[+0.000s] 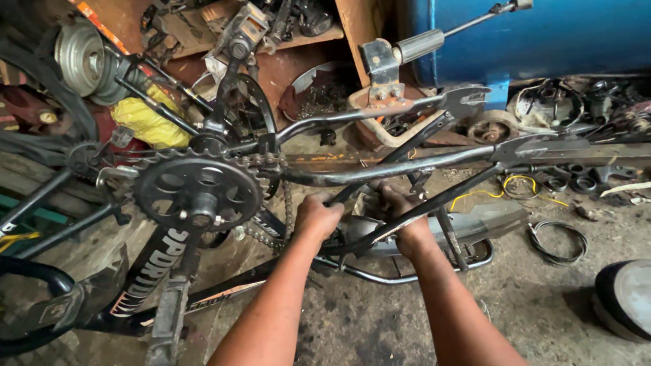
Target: The person disassembles and repairs parts of a bicycle frame by hand, using a wrench and a screwdriver to remove and adjust components such as the brake assembly and chain.
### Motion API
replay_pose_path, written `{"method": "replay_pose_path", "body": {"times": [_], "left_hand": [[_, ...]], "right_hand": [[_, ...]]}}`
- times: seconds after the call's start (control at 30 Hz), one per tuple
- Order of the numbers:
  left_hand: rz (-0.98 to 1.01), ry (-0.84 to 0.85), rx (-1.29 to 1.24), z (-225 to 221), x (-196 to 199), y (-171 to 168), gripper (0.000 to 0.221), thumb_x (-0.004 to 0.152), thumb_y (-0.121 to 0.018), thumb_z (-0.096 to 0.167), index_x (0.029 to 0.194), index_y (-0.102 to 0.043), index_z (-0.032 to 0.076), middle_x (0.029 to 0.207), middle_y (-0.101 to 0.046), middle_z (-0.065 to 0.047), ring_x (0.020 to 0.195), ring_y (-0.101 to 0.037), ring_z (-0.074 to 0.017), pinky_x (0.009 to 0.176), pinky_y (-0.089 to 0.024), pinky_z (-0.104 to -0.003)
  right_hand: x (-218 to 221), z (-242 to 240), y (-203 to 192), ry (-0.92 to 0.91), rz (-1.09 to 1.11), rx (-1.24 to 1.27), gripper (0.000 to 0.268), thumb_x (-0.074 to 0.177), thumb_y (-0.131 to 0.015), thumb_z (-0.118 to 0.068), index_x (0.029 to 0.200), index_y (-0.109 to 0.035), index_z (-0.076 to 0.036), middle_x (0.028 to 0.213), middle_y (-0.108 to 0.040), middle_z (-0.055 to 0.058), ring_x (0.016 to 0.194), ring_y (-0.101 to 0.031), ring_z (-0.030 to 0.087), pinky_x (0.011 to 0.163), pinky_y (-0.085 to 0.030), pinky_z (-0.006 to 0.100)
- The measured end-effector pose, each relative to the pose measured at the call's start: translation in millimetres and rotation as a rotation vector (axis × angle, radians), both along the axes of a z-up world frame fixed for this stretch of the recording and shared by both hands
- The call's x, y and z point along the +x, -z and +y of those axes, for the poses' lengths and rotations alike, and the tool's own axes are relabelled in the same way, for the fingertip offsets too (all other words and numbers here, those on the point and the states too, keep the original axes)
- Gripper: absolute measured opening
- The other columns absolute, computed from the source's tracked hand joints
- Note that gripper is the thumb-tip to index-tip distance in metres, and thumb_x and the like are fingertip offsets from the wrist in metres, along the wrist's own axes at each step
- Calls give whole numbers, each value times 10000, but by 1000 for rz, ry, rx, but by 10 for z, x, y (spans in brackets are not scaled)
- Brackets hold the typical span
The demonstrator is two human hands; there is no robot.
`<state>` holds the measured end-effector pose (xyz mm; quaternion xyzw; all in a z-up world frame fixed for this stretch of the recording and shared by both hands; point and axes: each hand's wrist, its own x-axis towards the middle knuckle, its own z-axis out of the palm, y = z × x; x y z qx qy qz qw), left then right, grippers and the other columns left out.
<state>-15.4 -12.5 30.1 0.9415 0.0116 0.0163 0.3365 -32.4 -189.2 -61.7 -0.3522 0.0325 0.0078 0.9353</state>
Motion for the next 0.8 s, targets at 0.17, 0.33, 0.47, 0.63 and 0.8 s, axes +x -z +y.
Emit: {"method": "replay_pose_path", "body": {"times": [0.17, 0.33, 0.47, 0.63, 0.8], "left_hand": [[41, 9, 95, -10, 26, -1, 330, 767, -783, 340, 976, -772, 84, 948, -752, -188, 911, -730, -326, 810, -554, -423], [128, 22, 59, 33, 122, 75, 346, 746, -786, 295, 1004, -767, 65, 934, -774, -173, 874, -752, -304, 780, -564, -414], [180, 18, 8, 26, 201, 122, 373, 734, -794, 259, 1046, -751, 59, 953, -782, -163, 881, -757, -288, 774, -561, -405], [174, 56, 2, 46, 154, 61, 373, 733, -807, 294, 1047, -765, 97, 939, -777, -121, 869, -734, -253, 788, -551, -378], [98, 123, -32, 140, 125, 133, 335, 734, -777, 284, 1014, -762, 101, 865, -759, -114, 797, -714, -233, 751, -537, -376]], "right_hand": [[16, 41, 60, 20, -128, 33, 329, 1128, -562, -260, 1227, -673, 33, 827, -578, 12, 710, -527, 128, 650, -457, 301], [-100, 53, -154, 53, 30, -13, 318, 1039, -511, -288, 1164, -671, -43, 865, -683, 44, 759, -640, 162, 715, -539, 307], [-111, 58, -151, 80, 21, -139, 298, 1040, -542, -303, 1159, -712, -89, 888, -675, 30, 765, -600, 145, 694, -493, 295], [-25, 99, -49, 221, 16, -109, 288, 1081, -554, -309, 1132, -666, -48, 924, -669, 24, 822, -605, 145, 741, -516, 314], [-64, 114, -247, 258, 131, -228, 260, 1014, -512, -336, 1151, -660, -172, 939, -680, -34, 828, -608, 100, 698, -517, 308]]}}
